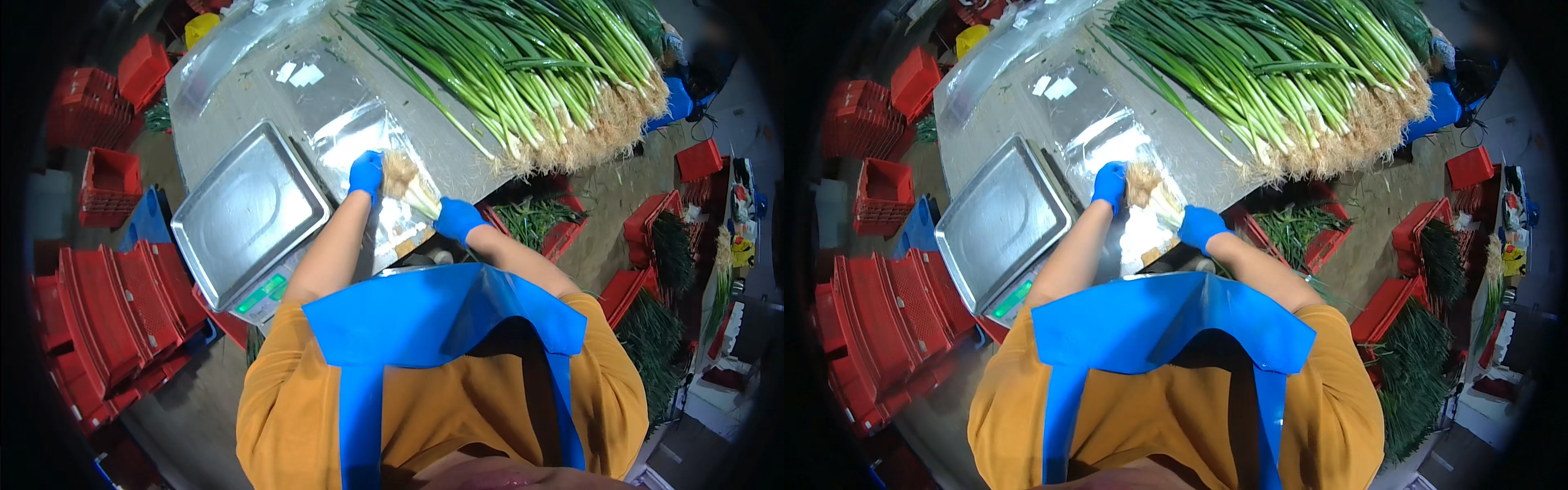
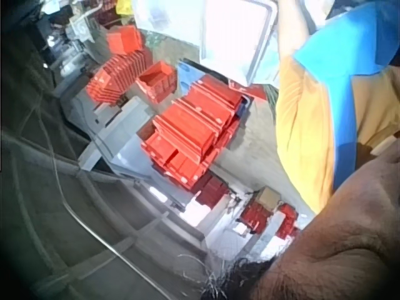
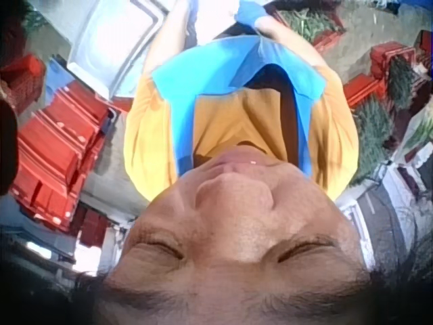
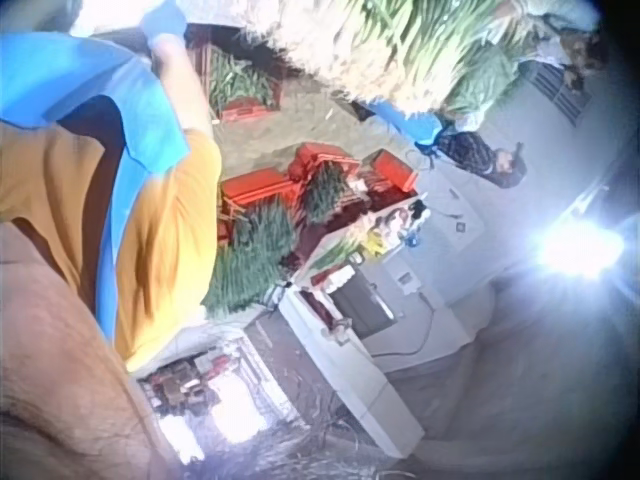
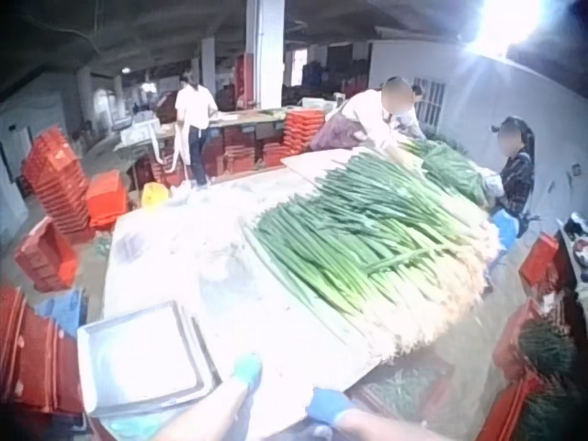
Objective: The person repeatedly gathers bundles of green onions, places them on a digital scale, and then removes them to a nearby red crate. The process is repeated continuously with multiple bundles.
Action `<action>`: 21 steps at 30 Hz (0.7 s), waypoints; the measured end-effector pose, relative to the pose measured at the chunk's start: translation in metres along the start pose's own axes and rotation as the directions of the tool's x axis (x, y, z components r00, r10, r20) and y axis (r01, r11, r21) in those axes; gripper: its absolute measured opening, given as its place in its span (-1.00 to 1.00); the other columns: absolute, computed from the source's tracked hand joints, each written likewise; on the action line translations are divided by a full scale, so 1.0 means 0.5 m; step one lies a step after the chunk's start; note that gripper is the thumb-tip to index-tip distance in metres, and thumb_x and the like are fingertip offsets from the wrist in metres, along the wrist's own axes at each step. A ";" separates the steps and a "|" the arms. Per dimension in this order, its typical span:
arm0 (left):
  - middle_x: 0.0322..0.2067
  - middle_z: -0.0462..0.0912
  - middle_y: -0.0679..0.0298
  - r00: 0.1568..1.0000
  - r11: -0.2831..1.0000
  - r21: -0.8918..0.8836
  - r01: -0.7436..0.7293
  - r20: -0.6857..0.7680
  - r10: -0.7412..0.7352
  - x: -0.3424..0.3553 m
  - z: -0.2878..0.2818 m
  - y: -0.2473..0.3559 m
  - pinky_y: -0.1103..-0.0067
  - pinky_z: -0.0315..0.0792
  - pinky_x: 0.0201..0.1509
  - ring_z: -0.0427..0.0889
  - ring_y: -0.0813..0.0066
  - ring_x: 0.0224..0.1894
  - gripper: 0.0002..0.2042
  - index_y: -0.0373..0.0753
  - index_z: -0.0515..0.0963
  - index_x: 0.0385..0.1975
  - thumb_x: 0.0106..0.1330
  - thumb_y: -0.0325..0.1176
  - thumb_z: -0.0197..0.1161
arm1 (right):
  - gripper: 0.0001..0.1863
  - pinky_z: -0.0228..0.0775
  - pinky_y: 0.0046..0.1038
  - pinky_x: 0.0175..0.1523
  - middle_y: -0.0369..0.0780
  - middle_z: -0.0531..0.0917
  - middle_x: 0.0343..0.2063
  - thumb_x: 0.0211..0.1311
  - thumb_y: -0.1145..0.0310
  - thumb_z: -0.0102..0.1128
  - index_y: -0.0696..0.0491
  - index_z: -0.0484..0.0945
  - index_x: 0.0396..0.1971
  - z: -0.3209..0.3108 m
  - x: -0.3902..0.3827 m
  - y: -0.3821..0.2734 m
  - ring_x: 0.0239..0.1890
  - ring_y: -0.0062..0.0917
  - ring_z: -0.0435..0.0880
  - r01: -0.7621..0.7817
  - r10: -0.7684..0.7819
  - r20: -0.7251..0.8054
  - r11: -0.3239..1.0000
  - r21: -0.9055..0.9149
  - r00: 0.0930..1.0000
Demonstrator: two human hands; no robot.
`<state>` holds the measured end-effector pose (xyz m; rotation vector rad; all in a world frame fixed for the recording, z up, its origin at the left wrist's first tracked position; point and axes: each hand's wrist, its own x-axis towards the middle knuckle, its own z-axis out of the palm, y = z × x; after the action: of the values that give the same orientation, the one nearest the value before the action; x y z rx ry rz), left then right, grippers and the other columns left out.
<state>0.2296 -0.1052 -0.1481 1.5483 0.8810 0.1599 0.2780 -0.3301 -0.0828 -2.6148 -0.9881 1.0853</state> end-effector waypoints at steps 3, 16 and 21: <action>-0.32 0.62 0.08 0.940 0.905 0.282 -0.318 -0.030 0.340 -0.044 0.002 0.075 0.36 0.46 -0.20 0.60 0.19 -0.27 -0.76 -0.23 0.55 -0.33 0.34 -0.17 0.09 | -0.63 0.47 -0.15 -0.07 0.05 0.65 -0.22 0.03 0.24 0.16 0.17 0.59 -0.21 0.004 0.006 -0.014 -0.16 -0.10 0.64 -0.009 0.003 -0.074 0.996 -0.087 0.997; -0.41 0.54 0.11 0.657 0.514 0.458 -0.726 0.237 0.716 -0.196 0.012 0.099 0.33 0.42 -0.33 0.56 0.07 -0.35 -0.91 -0.17 0.52 -0.35 0.26 -0.34 0.12 | -0.62 0.40 -0.47 -0.46 -0.21 0.59 -0.54 0.08 0.35 0.28 0.13 0.55 -0.08 -0.120 0.027 0.000 -0.55 -0.50 0.57 -0.470 -0.500 0.418 0.024 0.882 0.758; -0.38 0.58 0.04 0.754 0.726 0.338 -0.599 -0.068 0.654 -0.161 0.007 0.168 0.34 0.45 -0.28 0.59 0.02 -0.33 -0.88 -0.22 0.52 -0.31 0.29 -0.35 0.08 | -0.57 0.48 -0.30 -0.20 -0.08 0.69 -0.35 -0.09 0.18 0.34 0.14 0.64 -0.23 -0.152 0.025 -0.068 -0.34 -0.34 0.66 0.028 -0.175 0.223 0.840 0.542 0.959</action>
<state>0.2120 -0.1500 -0.0423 2.1092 0.4871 0.7047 0.3181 -0.2876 -0.0225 -1.9816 -0.7169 1.4604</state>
